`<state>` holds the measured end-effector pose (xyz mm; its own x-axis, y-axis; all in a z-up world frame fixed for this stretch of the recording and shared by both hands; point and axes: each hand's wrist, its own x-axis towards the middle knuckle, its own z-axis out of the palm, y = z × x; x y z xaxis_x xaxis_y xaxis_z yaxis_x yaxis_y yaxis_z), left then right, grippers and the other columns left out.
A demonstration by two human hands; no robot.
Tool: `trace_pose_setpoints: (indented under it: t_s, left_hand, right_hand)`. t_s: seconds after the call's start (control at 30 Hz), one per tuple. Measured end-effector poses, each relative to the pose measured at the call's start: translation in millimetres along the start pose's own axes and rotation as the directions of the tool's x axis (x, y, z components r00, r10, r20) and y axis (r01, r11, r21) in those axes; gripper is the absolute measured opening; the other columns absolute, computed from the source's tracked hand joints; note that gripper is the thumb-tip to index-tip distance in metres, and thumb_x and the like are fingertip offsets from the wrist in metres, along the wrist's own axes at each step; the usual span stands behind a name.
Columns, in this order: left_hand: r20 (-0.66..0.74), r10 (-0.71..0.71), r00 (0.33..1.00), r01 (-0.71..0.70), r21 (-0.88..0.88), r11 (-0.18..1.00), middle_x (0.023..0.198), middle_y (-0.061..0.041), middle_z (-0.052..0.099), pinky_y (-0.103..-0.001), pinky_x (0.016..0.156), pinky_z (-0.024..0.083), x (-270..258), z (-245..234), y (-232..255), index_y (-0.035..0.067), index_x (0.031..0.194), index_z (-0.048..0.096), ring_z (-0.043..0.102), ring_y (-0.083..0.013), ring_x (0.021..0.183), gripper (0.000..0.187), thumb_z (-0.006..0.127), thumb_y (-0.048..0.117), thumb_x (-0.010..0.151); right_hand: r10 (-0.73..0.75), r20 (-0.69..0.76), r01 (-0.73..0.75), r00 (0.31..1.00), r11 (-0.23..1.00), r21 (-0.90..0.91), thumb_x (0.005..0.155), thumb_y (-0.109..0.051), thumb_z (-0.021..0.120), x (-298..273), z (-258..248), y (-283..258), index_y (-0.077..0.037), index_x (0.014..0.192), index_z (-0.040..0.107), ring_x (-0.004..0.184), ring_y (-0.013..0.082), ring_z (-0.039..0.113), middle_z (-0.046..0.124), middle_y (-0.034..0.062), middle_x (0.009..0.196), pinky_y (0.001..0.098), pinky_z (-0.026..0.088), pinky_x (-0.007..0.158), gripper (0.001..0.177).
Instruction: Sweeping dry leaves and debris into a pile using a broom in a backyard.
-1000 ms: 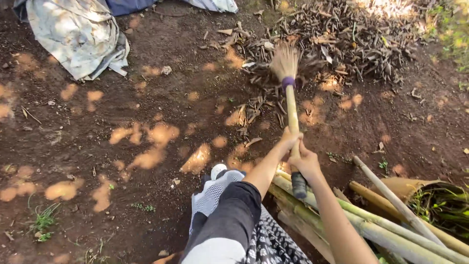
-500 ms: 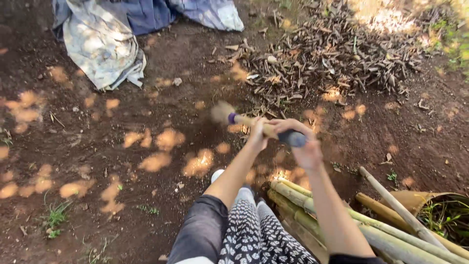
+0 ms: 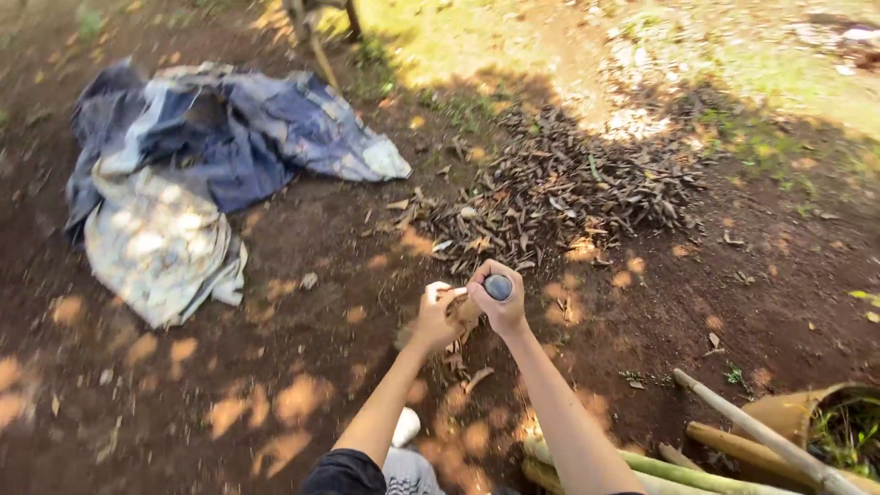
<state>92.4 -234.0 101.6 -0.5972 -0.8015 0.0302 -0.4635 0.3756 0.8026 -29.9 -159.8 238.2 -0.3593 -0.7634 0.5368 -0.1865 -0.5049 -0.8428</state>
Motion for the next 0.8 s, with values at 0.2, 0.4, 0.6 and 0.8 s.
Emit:
trace_pose_setpoints:
  t_s: [0.2,0.4,0.6,0.8]
  left_hand:
    - [0.506,0.430,0.748,-0.168,-0.483,0.859,0.143,-0.017,0.042,-0.042,0.112,0.043,68,-48,30,0.012,0.146,0.034,0.042,-0.0342,0.134,0.071,0.051,0.041,0.084]
    - [0.544,0.451,0.708,-0.162,-0.497,0.853,0.101,-0.019,0.054,-0.042,0.087,0.047,88,-38,2,0.005,0.100,0.051,0.053,-0.0285,0.098,0.028,0.054,0.029,0.086]
    - [0.472,0.445,0.761,-0.250,-0.420,0.872,0.076,-0.019,0.068,-0.046,0.075,0.051,97,0,-35,0.003,0.078,0.067,0.065,-0.0327,0.075,0.009,0.069,0.009,0.083]
    - [0.511,0.421,0.749,-0.156,-0.482,0.862,0.070,-0.013,0.065,-0.042,0.069,0.049,83,-26,-28,0.004,0.074,0.067,0.059,-0.0307,0.070,0.010,0.073,0.007,0.080]
  right_hand:
    - [-0.077,-0.199,0.055,0.977,0.992,-0.113,0.079,-0.013,0.077,52,29,33,-0.006,0.066,0.064,0.058,0.0186,0.058,0.064,0.0103,0.061,0.0322,0.046,0.062,0.019]
    - [-0.007,-0.408,-0.099,0.913,0.966,-0.239,0.075,-0.010,0.074,60,58,23,-0.006,0.065,0.064,0.061,0.0201,0.060,0.063,0.0094,0.061,0.0341,0.046,0.064,0.015]
    - [0.040,-0.587,-0.238,0.809,0.935,-0.264,0.074,-0.007,0.069,63,71,3,-0.009,0.065,0.063,0.055,0.0103,0.057,0.058,0.0012,0.052,0.0250,0.044,0.059,0.010]
    - [-0.023,-0.640,-0.176,0.768,0.954,-0.245,0.077,0.002,0.066,56,98,-15,-0.004,0.064,0.061,0.047,0.0121,0.061,0.057,0.0037,0.046,0.0246,0.049,0.054,0.015]
